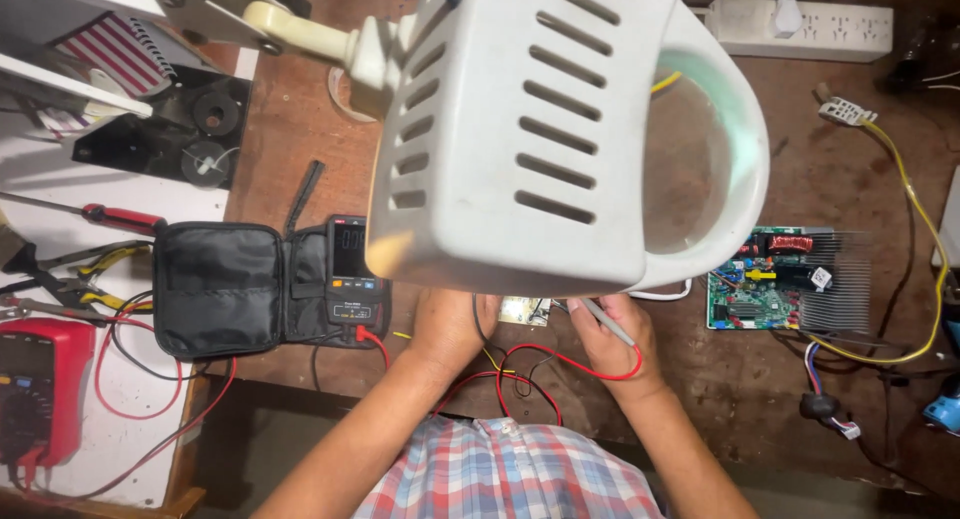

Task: Testing electronic components on a circuit board using a digital multimeter and probes.

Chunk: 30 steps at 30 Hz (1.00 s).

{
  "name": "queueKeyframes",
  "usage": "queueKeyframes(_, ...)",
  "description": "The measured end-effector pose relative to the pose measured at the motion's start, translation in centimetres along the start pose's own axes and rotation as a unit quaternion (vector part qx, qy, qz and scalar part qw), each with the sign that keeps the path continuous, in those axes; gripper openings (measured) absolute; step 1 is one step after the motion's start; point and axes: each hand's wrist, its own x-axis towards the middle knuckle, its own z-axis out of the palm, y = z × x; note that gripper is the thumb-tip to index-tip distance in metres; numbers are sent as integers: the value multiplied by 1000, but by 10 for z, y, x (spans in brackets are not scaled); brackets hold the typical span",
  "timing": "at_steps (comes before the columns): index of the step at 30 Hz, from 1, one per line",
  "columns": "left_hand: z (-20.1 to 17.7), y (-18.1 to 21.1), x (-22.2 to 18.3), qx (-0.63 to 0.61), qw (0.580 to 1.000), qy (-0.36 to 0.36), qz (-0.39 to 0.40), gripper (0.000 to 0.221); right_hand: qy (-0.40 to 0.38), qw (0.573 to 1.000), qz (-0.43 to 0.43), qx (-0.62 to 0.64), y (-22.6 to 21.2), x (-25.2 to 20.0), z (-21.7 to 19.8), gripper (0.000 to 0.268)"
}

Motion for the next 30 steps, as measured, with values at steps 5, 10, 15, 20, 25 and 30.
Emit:
queueKeyframes(5, -8, 6, 0, 5, 1000, -10, -14, 36, -4, 999, -29, 17, 73, 5, 3, 29)
queueKeyframes(10, -22, 1, -8, 5, 999, -9, -40, 40, -25, 996, -86, -21, 1, -7, -1, 28)
queueKeyframes(15, -8, -22, -18, 26, 998, -30, -47, 49, -29, 980, -162, -110, -31, -12, 9, 31)
queueKeyframes(20, -17, -31, -20, -23, 999, -4, -40, 48, -25, 950, -249, -185, -52, -12, 23, 28)
queueKeyframes(25, -7, -45, -24, 0, 999, 38, 1, 40, -16, 921, -303, -245, -48, -15, 39, 27)
queueKeyframes(30, 2, -56, -30, 12, 995, 94, 27, 32, 0, 892, -316, -323, -51, -20, 51, 25)
